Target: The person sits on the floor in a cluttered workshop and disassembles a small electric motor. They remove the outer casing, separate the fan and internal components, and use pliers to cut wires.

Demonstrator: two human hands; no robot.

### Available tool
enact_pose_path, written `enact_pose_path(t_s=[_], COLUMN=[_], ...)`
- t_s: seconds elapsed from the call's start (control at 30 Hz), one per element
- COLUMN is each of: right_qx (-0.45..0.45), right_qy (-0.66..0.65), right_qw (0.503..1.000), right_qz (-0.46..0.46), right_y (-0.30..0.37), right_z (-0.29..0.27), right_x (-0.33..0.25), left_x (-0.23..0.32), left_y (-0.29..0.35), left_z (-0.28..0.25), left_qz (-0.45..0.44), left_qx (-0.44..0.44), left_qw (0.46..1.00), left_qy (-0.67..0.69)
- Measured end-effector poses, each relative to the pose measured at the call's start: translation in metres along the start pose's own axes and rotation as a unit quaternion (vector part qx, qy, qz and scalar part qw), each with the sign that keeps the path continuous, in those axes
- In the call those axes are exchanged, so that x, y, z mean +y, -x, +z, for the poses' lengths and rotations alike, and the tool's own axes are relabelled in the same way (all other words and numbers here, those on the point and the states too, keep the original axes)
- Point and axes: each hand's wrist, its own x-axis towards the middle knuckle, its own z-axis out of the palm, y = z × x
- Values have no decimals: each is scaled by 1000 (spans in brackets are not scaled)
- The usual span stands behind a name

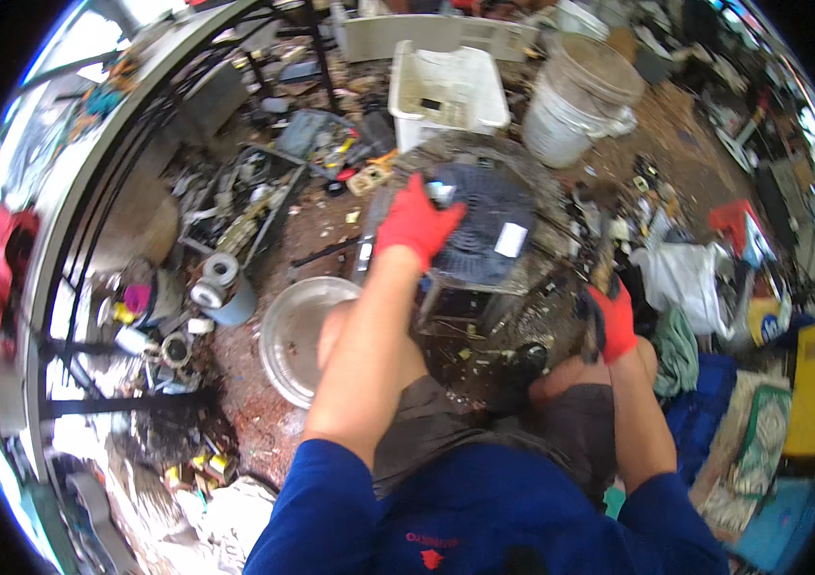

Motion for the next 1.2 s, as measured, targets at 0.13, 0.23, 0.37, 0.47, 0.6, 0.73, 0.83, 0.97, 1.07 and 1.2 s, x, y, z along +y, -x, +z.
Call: enact_pose_path(t_s=[0.13,0.23,0.37,0.47,0.6,0.73,0.83,0.97,1.07,1.2], right_qx=[39,26,5,-29,20,-29,-28,-23,-32,-81], right_qy=[206,63,-22,-14,191,68,151,210,292,354], right_qw=[976,998,998,994,981,996,985,973,952,931], right_qz=[-53,15,59,109,-40,-45,-78,-91,-91,-26], right_y=[-48,-37,-8,8,18,50,69,91,91,87], right_z=[-11,0,20,35,14,26,27,31,37,57], right_x=[15,24,41,18,28,-20,-16,-12,-10,-57], left_x=[-30,-31,-24,-25,-29,-24,-31,-37,-31,-37], left_y=[-21,-17,-1,19,15,36,42,38,44,45], left_z=[6,15,11,-1,19,23,22,36,29,22], left_qz=[12,17,-4,-43,-102,-145,-131,-133,-141,-135], left_qx=[-29,-40,-48,-48,-48,3,4,0,-2,-1], left_qw=[999,999,999,992,983,984,989,989,987,990], left_qy=[12,2,-6,-108,-142,-105,-72,-70,-79,-39])
